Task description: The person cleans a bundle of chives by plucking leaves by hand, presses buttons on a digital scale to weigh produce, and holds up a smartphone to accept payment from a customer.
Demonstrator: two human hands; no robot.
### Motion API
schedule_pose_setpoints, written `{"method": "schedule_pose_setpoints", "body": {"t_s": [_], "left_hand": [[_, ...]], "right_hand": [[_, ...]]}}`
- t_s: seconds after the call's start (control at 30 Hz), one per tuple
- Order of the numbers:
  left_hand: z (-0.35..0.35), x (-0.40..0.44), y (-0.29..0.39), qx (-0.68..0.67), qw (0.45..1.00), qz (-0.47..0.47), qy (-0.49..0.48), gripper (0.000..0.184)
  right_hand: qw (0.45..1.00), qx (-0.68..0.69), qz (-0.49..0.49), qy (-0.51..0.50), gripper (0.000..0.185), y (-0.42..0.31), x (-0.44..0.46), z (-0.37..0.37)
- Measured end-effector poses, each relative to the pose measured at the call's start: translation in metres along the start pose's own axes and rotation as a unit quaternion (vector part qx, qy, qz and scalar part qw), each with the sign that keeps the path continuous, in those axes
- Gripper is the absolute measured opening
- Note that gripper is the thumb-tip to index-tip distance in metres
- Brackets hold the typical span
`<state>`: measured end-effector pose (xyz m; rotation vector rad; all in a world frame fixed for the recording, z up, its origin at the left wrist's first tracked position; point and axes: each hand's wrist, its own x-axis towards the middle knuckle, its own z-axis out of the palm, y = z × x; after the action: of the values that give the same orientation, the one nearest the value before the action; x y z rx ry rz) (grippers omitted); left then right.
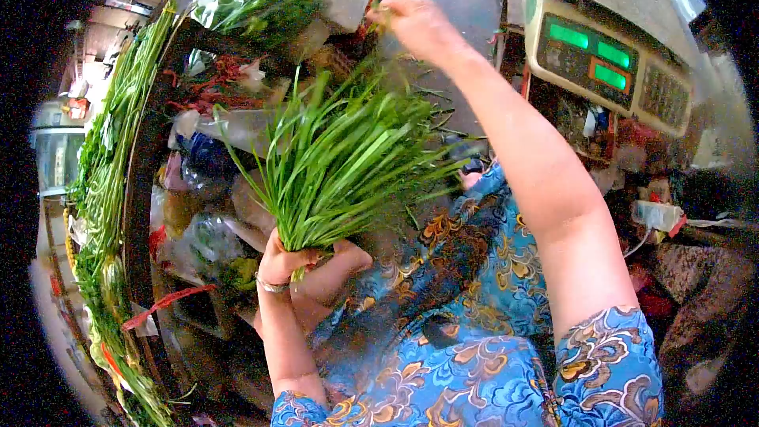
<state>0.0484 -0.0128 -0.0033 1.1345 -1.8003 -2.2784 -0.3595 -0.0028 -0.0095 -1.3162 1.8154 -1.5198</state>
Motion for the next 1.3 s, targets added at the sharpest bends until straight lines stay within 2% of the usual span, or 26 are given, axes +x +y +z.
{"method": "schedule_pose_setpoints", "body": {"t_s": [0.03,0.07,0.13,0.17,0.23,0.3,0.37,0.4,0.43,0.5,0.53,0.57,0.63,0.67,0.7,0.77,0.8,0.83,0.9,0.93,0.97,1.03,1.1,1.17,1.23,1.3], "left_hand": [[-0.002,-0.001,0.001,0.0,1.0,0.003,0.003,0.04],[-0.002,-0.001,0.001,-0.023,0.999,0.005,0.022,0.041],[-0.002,-0.001,0.001,-0.032,0.997,0.0,0.066,0.045],[0.0,-0.001,0.002,-0.034,0.997,0.0,0.068,0.045],[0.002,-0.002,0.007,-0.062,0.994,0.036,0.088,0.027],[0.0,-0.001,0.008,-0.075,0.993,0.039,0.081,0.035],[0.002,0.001,0.012,-0.089,0.992,0.042,0.074,0.042],[-0.004,0.001,0.008,-0.084,0.994,0.028,0.065,0.046],[-0.001,0.0,0.011,-0.084,0.994,0.024,0.064,0.046],[0.006,-0.002,0.019,-0.079,0.991,0.019,0.109,0.047],[0.003,-0.001,0.012,-0.088,0.99,0.03,0.107,0.048],[0.002,-0.001,0.012,-0.088,0.99,0.028,0.107,0.048],[0.005,0.0,0.016,-0.087,0.992,0.017,0.09,0.034],[0.003,-0.002,0.012,-0.089,0.99,0.028,0.106,0.031],[0.0,-0.002,0.009,-0.089,0.99,0.029,0.106,0.031],[-0.007,-0.002,0.002,-0.123,0.981,0.062,0.137,0.03],[-0.009,-0.001,0.001,-0.115,0.98,0.056,0.152,0.034],[-0.01,-0.001,0.0,-0.114,0.98,0.055,0.155,0.034],[-0.009,0.0,0.0,-0.164,0.971,0.063,0.161,0.038],[-0.012,0.0,0.0,-0.167,0.974,0.066,0.136,0.04],[-0.011,0.0,0.0,-0.167,0.974,0.067,0.138,0.04],[-0.009,0.001,0.001,-0.181,0.969,0.067,0.156,0.04],[-0.009,0.002,-0.001,-0.179,0.969,0.062,0.156,0.041],[-0.008,0.004,-0.001,-0.174,0.972,0.049,0.151,0.042],[-0.003,0.004,0.004,-0.183,0.971,0.049,0.148,0.043],[0.0,0.005,0.005,-0.193,0.969,0.051,0.144,0.044]], "right_hand": [[0.994,0.056,0.095,-0.007,0.022,-0.013,-0.003,-0.008],[0.994,0.055,0.091,-0.009,0.022,-0.011,-0.003,-0.01],[0.97,0.221,0.05,-0.094,0.029,-0.011,-0.006,-0.009],[0.969,0.22,0.05,-0.096,0.029,-0.011,-0.009,-0.008],[0.952,0.177,0.077,-0.24,0.036,-0.032,-0.019,-0.007],[0.95,0.147,0.123,-0.247,0.046,-0.052,-0.033,0.003],[0.947,0.08,0.115,-0.288,0.047,-0.047,-0.033,0.013],[0.939,0.094,0.137,-0.302,0.036,-0.047,-0.029,0.013],[0.938,0.096,0.141,-0.301,0.036,-0.039,-0.024,0.013],[0.971,-0.003,0.023,-0.237,0.031,-0.021,-0.014,0.015],[0.982,0.019,-0.006,-0.187,0.029,-0.016,-0.015,0.017],[0.982,0.02,-0.005,-0.188,0.029,-0.009,-0.012,0.017],[0.993,-0.032,-0.116,-0.017,0.027,0.003,-0.004,0.011],[0.996,-0.028,-0.087,-0.014,0.025,0.004,-0.003,0.0],[0.996,-0.028,-0.088,-0.014,0.025,-0.005,-0.006,-0.004],[0.996,0.043,0.059,-0.057,0.018,-0.023,-0.014,-0.004],[0.986,0.108,0.064,-0.113,0.015,-0.021,-0.013,0.0],[0.985,0.111,0.064,-0.115,0.015,-0.02,-0.014,0.004],[0.96,0.22,0.06,-0.163,0.016,-0.021,-0.017,0.012],[0.96,0.191,0.091,-0.186,0.021,-0.023,-0.017,0.012],[0.959,0.192,0.089,-0.188,0.021,-0.025,-0.017,0.014],[0.949,0.159,0.079,-0.26,0.021,-0.036,-0.02,0.02],[0.949,0.142,0.092,-0.265,0.025,-0.039,-0.021,0.026],[0.957,0.086,0.032,-0.274,0.03,-0.026,-0.021,0.039],[0.968,-0.011,-0.152,-0.2,0.036,-0.024,-0.026,0.049],[0.965,-0.049,-0.1,-0.239,0.033,-0.033,-0.032,0.05]]}}
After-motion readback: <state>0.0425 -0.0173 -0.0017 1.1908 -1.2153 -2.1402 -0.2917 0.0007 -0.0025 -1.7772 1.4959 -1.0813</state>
